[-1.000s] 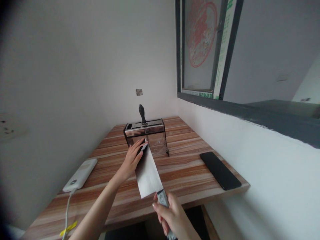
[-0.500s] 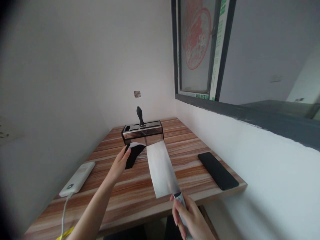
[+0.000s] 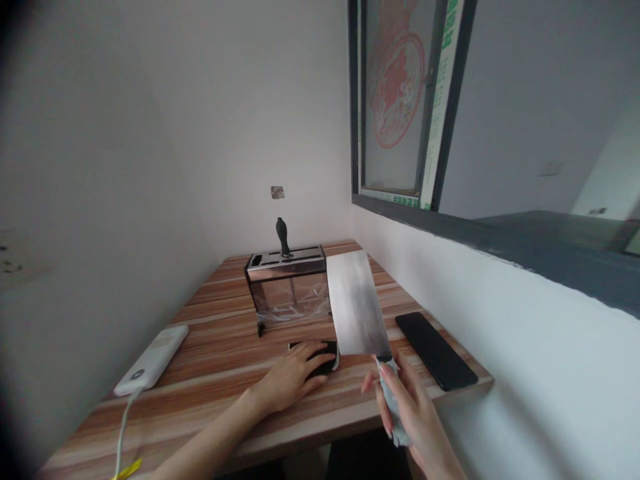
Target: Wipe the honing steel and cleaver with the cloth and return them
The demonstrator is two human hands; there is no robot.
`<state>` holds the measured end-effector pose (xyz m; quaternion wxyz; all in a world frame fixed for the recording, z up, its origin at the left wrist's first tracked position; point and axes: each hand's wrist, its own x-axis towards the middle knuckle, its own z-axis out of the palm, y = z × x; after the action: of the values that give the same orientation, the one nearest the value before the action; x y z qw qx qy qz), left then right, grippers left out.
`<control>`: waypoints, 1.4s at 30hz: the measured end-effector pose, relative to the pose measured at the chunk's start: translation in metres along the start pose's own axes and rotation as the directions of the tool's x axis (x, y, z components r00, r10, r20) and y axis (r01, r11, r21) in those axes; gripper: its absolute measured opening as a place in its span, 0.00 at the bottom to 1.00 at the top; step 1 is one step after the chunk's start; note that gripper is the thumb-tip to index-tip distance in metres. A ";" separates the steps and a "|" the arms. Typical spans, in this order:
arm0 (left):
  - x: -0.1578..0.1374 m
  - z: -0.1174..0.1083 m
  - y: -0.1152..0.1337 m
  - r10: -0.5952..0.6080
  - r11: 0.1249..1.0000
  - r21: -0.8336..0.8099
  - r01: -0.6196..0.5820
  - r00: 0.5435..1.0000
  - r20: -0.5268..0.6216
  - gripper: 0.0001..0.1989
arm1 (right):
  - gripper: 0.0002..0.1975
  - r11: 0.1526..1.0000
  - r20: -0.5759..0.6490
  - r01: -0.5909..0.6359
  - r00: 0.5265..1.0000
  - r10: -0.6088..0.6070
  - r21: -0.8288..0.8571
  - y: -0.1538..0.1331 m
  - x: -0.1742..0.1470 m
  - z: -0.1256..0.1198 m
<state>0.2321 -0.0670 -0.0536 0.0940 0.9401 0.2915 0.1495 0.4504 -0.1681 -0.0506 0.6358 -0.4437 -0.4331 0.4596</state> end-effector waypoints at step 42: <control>0.001 0.009 -0.175 -0.631 0.616 -0.788 0.016 0.609 -0.481 0.42 | 0.17 -0.764 0.605 0.322 0.788 -0.110 -0.559 -0.310 0.240 0.103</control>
<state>0.1452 0.0753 -0.1082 0.3575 0.6052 0.4024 0.5865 0.4618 0.0243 0.3059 -0.0559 -0.5456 -0.7322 -0.4038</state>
